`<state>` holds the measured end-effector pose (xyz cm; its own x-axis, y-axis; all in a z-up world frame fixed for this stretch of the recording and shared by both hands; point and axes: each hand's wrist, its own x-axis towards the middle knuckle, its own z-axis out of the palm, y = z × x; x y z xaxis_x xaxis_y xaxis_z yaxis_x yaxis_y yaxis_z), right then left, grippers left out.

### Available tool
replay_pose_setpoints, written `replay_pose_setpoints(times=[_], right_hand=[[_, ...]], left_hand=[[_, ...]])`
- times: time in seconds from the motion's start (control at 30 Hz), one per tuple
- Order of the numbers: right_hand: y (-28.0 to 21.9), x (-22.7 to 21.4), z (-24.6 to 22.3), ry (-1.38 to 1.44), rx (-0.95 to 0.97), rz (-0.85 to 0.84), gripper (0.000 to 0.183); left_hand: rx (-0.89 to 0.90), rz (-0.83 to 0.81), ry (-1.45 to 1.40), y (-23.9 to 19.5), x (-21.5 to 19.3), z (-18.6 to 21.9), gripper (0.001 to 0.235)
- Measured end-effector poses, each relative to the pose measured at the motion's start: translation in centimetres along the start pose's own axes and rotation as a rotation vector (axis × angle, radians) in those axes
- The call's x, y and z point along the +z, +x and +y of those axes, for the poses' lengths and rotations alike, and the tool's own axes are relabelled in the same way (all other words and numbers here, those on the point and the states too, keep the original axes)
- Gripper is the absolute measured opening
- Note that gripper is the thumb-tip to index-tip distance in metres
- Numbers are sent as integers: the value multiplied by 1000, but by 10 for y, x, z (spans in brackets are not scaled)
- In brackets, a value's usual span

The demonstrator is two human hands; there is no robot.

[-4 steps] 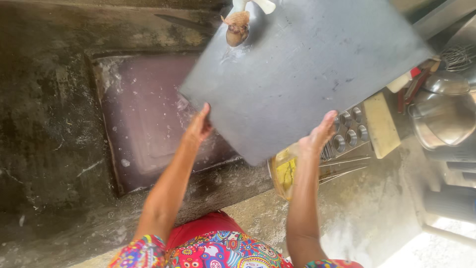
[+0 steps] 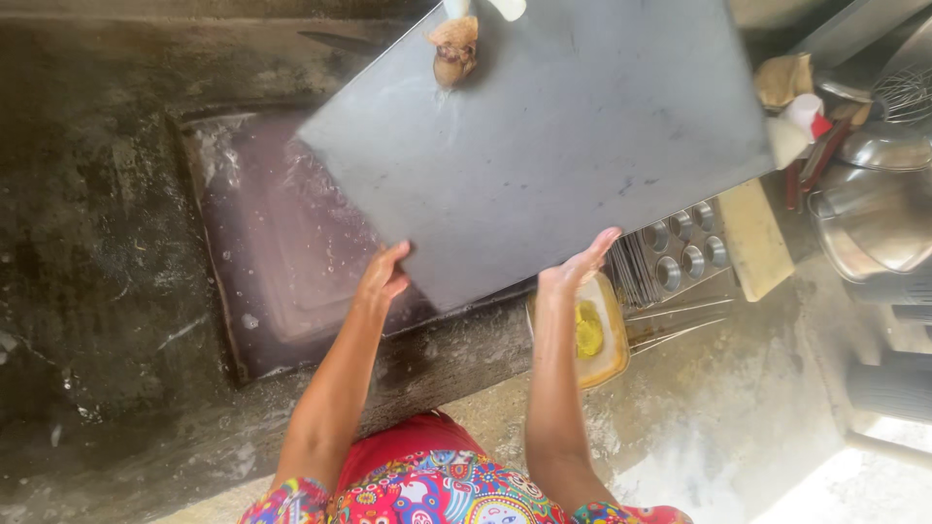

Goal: The person washes a large metal baking tray in a concrete sink using a scrubber and running water, then rinses it and places it aside. They fill two plastic jugs with water, walk outside to pour it on the ground, return to the sink, and continue washing a stack of trays with a scrubber.

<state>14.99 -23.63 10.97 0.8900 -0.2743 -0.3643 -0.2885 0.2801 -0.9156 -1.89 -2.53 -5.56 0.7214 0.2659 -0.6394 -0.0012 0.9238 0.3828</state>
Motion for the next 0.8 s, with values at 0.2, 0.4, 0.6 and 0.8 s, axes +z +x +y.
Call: replay_pose_setpoints(times=[0.2,0.4,0.6,0.8], right_hand=[[5,-4,83,213,59,-163,107],[-32,-14,84,-427,-273,-218,103],[-138,58,71,-1286,-1394,-1140,73],[-48,226,68,-1380,-1122,-912,76]], left_hand=[[224,-271,-39,-18,-68,44,78],[261,106,41,-48,-106,68,96],[459,-48,152,-98,-137,87,87],[468,5,222,-178,-135,101,84]])
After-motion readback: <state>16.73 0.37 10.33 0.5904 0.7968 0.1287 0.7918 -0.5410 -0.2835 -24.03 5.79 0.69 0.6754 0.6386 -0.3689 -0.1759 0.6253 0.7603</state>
